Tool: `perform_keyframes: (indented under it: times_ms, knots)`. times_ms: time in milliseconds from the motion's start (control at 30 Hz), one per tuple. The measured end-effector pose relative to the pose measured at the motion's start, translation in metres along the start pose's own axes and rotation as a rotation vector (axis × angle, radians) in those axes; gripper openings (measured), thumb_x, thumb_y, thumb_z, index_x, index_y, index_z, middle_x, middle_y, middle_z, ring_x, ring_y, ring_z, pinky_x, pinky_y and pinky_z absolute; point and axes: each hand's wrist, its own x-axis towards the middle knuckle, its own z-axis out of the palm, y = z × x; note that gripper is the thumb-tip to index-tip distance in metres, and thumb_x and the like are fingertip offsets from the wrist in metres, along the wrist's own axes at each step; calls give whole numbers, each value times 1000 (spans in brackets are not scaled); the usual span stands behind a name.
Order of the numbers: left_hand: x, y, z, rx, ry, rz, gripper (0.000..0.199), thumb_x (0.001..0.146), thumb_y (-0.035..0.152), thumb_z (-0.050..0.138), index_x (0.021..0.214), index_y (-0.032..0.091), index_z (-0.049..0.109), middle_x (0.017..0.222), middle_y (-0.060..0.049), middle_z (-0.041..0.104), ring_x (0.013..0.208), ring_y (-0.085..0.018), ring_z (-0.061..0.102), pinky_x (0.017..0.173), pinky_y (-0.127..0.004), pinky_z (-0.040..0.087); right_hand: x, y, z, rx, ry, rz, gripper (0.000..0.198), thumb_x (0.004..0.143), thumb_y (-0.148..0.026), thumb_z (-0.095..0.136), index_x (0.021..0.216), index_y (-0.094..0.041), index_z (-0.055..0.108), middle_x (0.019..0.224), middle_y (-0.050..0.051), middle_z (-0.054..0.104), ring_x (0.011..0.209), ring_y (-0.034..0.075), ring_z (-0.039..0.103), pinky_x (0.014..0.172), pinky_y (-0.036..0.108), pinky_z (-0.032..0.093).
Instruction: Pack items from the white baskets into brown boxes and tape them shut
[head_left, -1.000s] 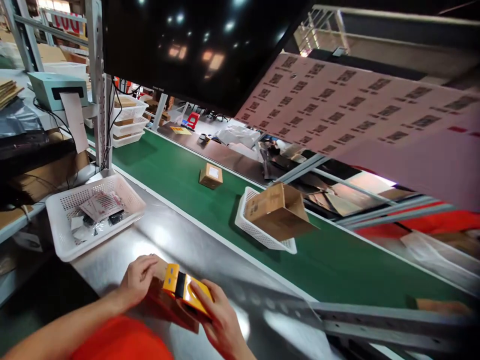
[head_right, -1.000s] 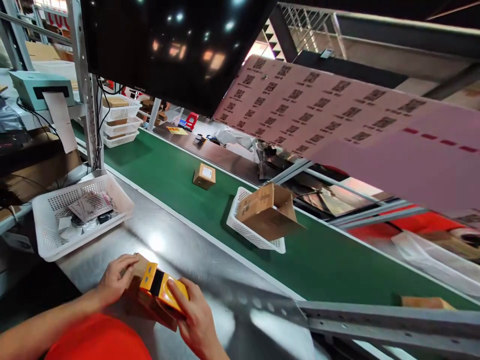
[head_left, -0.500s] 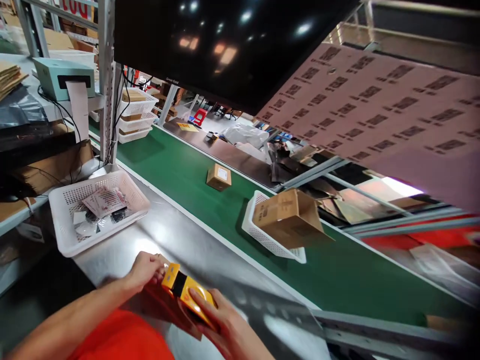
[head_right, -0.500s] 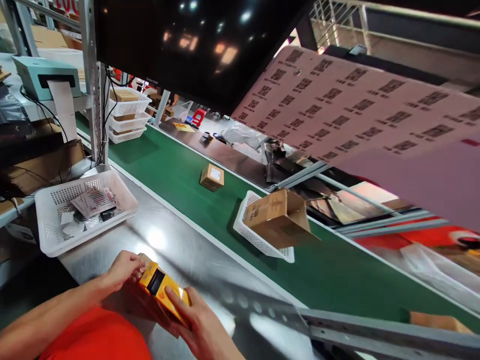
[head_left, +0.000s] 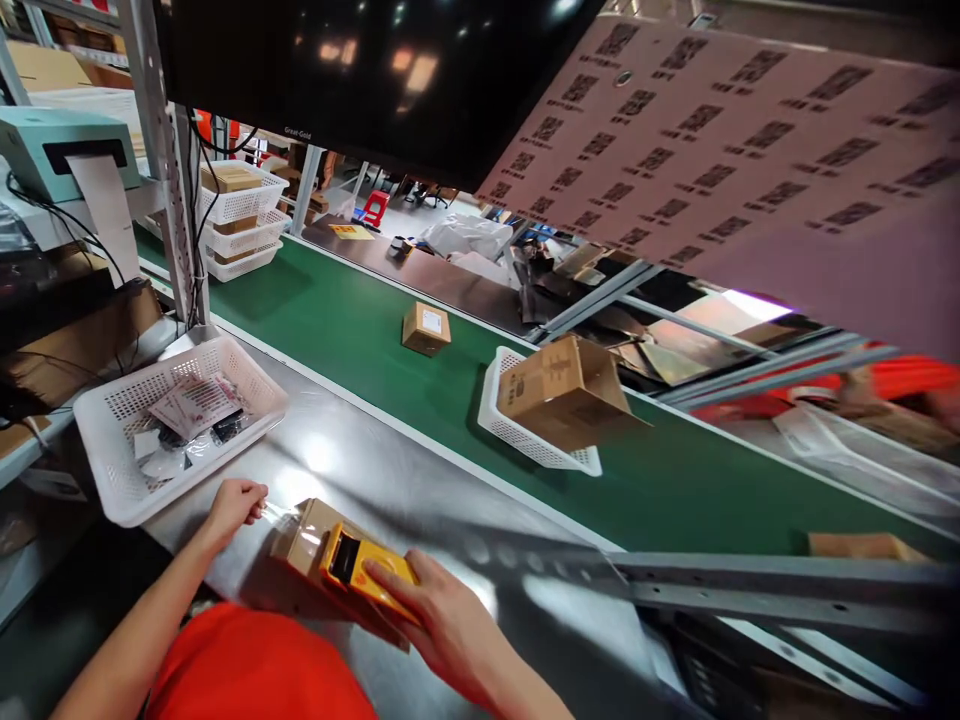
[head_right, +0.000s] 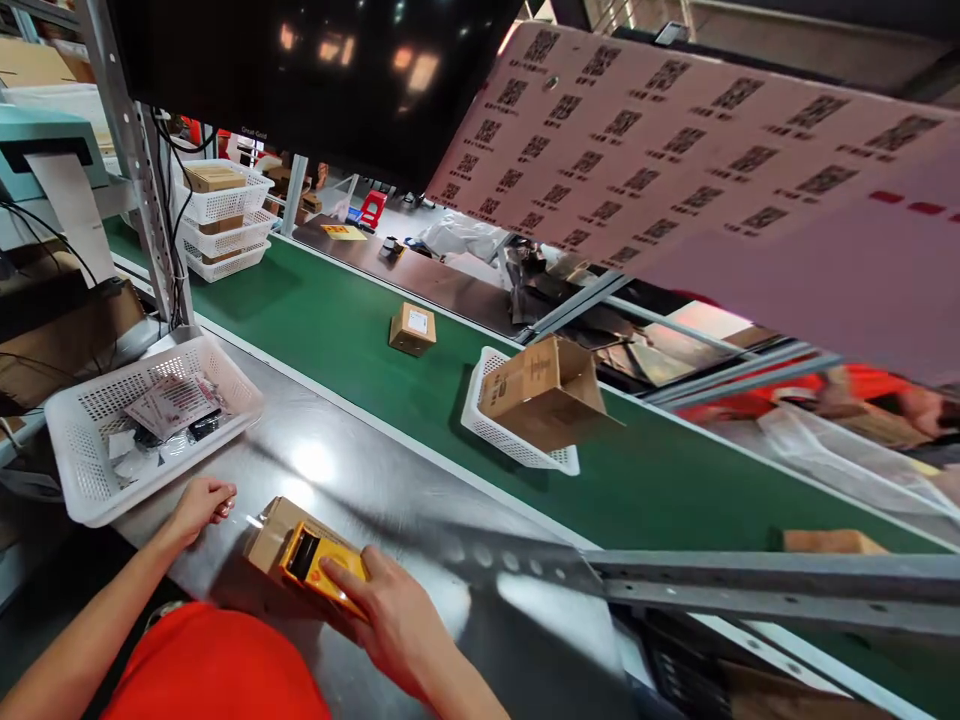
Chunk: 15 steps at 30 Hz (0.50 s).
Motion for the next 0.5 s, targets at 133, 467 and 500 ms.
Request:
perform_keyframes:
  times_ms: [133,467,500]
  knots:
    - [3,-27,24,213,-1,13,48,79,64,61,78,17,70,80,-9,74,67,-20,67,60,-31,50,2,-10,-17,-1,-89,64,53,94,-27,63,146,-37,68,99,9,64,84,25,66,76,33,50]
    - [-8,-18,49,668,87,71,39,96,24,52,128,11,70,143,-23,68,136,-33,64,114,-38,44,0,-19,-27,-18,-110,89,53,97,-24,61,148,-37,66,104,9,64,91,26,66,79,34,47]
    - [-6,-10,54,670,82,76,37,101,27,45,120,12,73,136,-22,72,131,-32,66,112,-38,45,0,-20,-27,-23,-104,82,53,98,-25,61,149,-37,64,104,9,64,91,26,66,79,34,46]
